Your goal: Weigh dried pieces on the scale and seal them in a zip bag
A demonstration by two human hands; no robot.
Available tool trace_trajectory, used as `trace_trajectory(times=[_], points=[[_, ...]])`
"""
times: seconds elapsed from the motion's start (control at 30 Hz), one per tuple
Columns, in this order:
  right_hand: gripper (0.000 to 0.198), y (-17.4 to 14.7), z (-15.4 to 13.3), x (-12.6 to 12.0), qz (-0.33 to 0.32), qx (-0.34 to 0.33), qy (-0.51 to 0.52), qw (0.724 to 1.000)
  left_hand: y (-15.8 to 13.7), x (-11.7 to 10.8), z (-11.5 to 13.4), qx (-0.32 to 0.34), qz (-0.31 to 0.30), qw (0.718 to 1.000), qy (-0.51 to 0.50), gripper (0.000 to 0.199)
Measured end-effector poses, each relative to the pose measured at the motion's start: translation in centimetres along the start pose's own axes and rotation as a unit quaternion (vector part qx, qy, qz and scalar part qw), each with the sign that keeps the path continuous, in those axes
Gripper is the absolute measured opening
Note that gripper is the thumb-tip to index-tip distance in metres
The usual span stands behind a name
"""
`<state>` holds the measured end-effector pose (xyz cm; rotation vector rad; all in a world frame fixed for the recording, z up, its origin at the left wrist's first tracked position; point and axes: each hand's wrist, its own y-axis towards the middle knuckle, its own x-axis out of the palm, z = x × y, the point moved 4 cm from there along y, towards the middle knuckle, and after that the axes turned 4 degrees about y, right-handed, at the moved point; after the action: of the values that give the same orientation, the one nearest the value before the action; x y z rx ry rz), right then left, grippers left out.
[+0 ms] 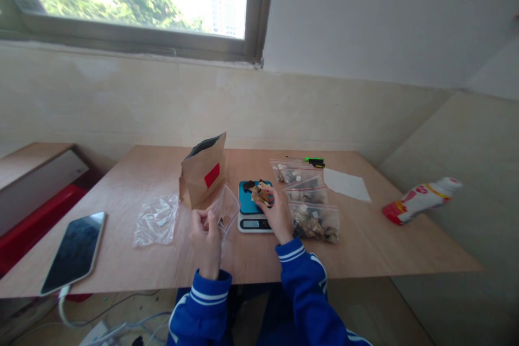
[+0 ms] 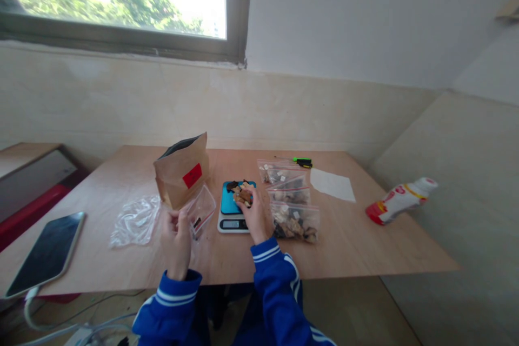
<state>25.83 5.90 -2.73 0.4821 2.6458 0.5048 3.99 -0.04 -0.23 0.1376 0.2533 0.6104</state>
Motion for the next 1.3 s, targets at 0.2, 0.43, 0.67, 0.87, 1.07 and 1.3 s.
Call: trace_trajectory(times=[0.2, 0.43, 0.67, 0.87, 1.07, 1.3], points=[[0.05, 0.8, -2.9, -0.9, 0.089, 0.086, 0.18, 0.976, -0.4, 0.5, 0.5, 0.005, -0.035, 0.999, 0.017, 0.025], [0.044, 0.0, -10.1, 0.6, -0.055, 0.035, 0.149, 0.987, -0.7, 1.0, 0.6, 0.0, -0.047, 0.998, 0.031, 0.027], [0.03, 2.3, -7.6, 0.2, -0.061, -0.055, -0.033, 0.996, -0.5, 0.4, 1.1, 0.016, -0.028, 0.999, 0.008, 0.027], [0.044, 4.8, -1.5, 3.2, -0.256, -0.109, -0.289, 0.916, -0.3, -0.1, 0.8, 0.007, -0.018, 1.0, -0.016, 0.028], [0.025, 5.0, -1.1, 4.1, -0.258, -0.131, -0.294, 0.911, 0.0, -0.4, 0.5, 0.0, -0.022, 0.999, -0.036, 0.026], [0.019, 4.8, -3.3, 2.9, -0.221, -0.144, -0.256, 0.93, 0.1, -0.4, 0.3, -0.008, -0.022, 0.999, -0.024, 0.027]])
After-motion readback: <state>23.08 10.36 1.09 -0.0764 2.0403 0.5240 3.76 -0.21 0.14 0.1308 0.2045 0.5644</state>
